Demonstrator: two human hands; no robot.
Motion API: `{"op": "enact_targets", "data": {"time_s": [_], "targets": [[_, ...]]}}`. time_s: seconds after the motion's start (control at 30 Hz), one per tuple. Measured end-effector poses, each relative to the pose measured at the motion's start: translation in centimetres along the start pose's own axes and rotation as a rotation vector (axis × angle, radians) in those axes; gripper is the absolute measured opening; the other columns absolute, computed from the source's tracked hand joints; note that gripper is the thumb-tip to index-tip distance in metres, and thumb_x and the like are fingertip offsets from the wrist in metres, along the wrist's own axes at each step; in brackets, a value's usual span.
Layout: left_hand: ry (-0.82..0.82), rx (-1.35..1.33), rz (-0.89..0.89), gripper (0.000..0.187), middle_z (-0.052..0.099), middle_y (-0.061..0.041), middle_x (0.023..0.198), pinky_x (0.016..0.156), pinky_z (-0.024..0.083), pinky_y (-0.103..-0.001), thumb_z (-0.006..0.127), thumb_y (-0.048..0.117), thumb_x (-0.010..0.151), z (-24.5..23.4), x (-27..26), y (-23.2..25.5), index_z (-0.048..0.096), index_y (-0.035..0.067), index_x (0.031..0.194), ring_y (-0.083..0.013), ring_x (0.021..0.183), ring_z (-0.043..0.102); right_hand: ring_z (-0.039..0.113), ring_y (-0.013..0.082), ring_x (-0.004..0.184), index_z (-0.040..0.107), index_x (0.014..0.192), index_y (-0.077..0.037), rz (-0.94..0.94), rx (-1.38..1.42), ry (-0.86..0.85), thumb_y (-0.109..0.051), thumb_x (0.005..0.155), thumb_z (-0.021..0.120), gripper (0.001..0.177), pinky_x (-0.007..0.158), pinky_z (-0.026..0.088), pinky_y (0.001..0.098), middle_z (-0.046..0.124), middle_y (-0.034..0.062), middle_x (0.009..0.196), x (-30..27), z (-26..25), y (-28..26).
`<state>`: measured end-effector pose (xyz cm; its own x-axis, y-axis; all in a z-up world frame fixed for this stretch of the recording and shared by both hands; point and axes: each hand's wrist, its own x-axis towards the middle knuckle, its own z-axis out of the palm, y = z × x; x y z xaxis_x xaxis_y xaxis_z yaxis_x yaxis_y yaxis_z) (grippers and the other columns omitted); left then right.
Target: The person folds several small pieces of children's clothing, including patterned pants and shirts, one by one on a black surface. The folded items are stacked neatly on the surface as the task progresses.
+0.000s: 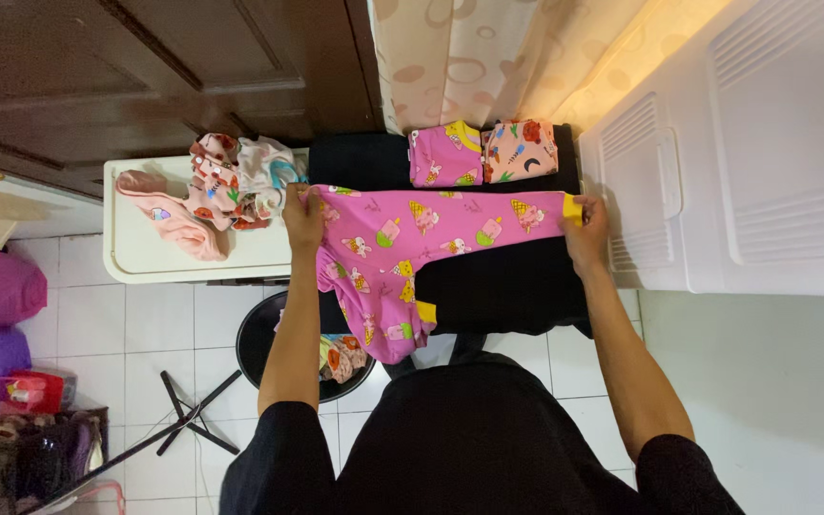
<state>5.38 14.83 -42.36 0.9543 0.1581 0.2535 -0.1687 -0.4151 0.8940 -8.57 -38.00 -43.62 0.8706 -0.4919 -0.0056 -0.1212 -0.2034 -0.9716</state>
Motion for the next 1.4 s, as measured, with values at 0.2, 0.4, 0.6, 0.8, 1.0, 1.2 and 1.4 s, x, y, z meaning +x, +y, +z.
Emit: {"op": "enact_targets", "data": {"time_s": [0.2, 0.4, 0.6, 0.8, 1.0, 1.2, 1.4], "targets": [[0.024, 0.297, 0.055, 0.026, 0.069, -0.025, 0.099, 0.084, 0.055, -0.047, 0.066, 0.019, 0.095, 1.0, -0.5, -3.9, 0.059, -0.002, 0.109, -0.0438, 0.094, 0.068, 0.062, 0.0207, 0.098, 0.052, 0.127, -0.004, -0.082, -0.238, 0.055, 0.003, 0.078, 0.074, 0.053, 0.086, 0.053, 0.0346, 0.06, 0.0098, 0.109, -1.1, 0.8, 1.1], [0.023, 0.475, 0.076, 0.048, 0.066, -0.028, 0.106, 0.086, 0.049, -0.054, 0.077, 0.03, 0.087, -2.0, -4.9, -3.8, 0.064, -0.007, 0.115, -0.0496, 0.101, 0.06, 0.058, 0.0366, 0.102, 0.062, 0.116, -0.002, -0.461, -0.611, 0.099, -0.005, 0.081, 0.081, 0.04, 0.091, 0.047, 0.0455, 0.06, 0.0176, 0.107, -6.7, 3.8, -4.6], [-0.094, 0.504, -0.114, 0.042, 0.067, -0.025, 0.097, 0.081, 0.051, -0.051, 0.077, 0.033, 0.088, -6.8, -12.1, -3.3, 0.07, -0.003, 0.11, -0.0415, 0.091, 0.063, 0.058, 0.0295, 0.097, 0.071, 0.104, -0.01, -0.507, -0.421, -0.48, -0.028, 0.082, 0.084, 0.031, 0.082, 0.045, 0.0451, 0.064, 0.0078, 0.101, -17.1, 10.6, -9.5], [-0.186, 0.291, -0.254, 0.045, 0.068, -0.021, 0.09, 0.077, 0.053, -0.049, 0.08, 0.033, 0.083, -7.2, -14.4, -4.3, 0.067, -0.003, 0.106, -0.0386, 0.084, 0.067, 0.048, 0.0324, 0.103, 0.065, 0.114, -0.009, -0.361, -0.67, -0.487, -0.036, 0.076, 0.084, 0.05, 0.08, 0.036, 0.0508, 0.051, 0.0101, 0.105, -24.0, 15.8, -9.5], [-0.079, 0.433, 0.149, 0.015, 0.067, -0.02, 0.083, 0.07, 0.05, -0.049, 0.071, 0.008, 0.084, -6.9, -13.4, -4.3, 0.059, 0.002, 0.092, -0.0409, 0.078, 0.063, 0.053, 0.0305, 0.1, 0.064, 0.096, -0.012, -0.391, -0.703, -0.464, -0.018, 0.083, 0.077, 0.019, 0.079, 0.039, 0.0491, 0.059, 0.0083, 0.104, -24.4, 17.2, -8.4], [-0.137, 0.137, -0.068, 0.016, 0.063, -0.016, 0.071, 0.06, 0.049, -0.044, 0.06, 0.001, 0.088, -9.4, -12.7, -0.7, 0.054, 0.0, 0.103, -0.0354, 0.064, 0.065, 0.063, 0.0168, 0.07, 0.057, 0.103, -0.006, 0.011, -0.211, -0.441, -0.01, 0.097, 0.065, 0.011, 0.06, 0.051, 0.0294, 0.063, 0.0123, 0.081, -23.7, 15.2, -7.8], [-0.119, 0.032, 0.237, 0.022, 0.066, -0.019, 0.094, 0.074, 0.052, -0.037, 0.046, -0.006, 0.096, -11.7, -12.3, -0.4, 0.058, 0.001, 0.113, -0.0287, 0.081, 0.064, 0.06, 0.0159, 0.082, 0.054, 0.109, -0.013, 0.395, 0.399, -0.222, -0.008, 0.098, 0.057, 0.013, 0.068, 0.058, 0.0415, 0.057, 0.0045, 0.092, -21.3, 10.5, -7.3]]}}
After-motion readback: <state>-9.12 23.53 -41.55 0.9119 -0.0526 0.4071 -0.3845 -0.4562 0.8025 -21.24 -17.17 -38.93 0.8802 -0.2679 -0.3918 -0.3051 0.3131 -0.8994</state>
